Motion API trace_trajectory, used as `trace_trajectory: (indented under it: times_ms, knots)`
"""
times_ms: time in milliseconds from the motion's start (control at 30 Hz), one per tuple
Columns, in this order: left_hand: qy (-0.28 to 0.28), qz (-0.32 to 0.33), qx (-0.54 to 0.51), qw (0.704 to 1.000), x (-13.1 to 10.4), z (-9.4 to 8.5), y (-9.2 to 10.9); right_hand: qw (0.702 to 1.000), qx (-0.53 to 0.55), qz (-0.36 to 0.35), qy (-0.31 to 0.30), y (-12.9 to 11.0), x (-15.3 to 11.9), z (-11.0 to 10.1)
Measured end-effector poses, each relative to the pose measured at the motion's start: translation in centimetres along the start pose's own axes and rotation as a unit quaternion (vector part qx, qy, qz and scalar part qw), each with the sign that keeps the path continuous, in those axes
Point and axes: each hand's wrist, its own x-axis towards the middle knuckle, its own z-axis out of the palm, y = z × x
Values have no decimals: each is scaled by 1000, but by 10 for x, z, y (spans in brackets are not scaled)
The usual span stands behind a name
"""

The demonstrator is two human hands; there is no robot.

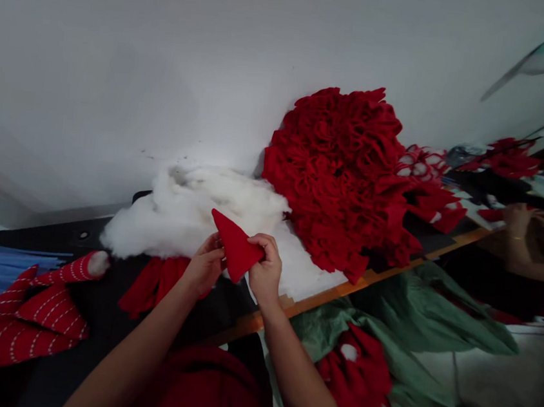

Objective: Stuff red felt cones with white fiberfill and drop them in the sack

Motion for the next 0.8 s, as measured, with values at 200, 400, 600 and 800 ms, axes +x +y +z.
trace_trajectory:
  times_ms: [200,400,600,800]
  knots:
    - [-44,-2,10,999,-9,12,2,998,-46,47,-10,7,1,2]
    - [18,29,53,998,-13,21,-2,995,-91,18,-28,14,-4,5]
    - [61,42,31,997,-13,25,-3,995,-94,41,-15,15,-6,8]
    - [45,92,80,992,-13,24,-12,986,-170,7,-1,14,-7,8]
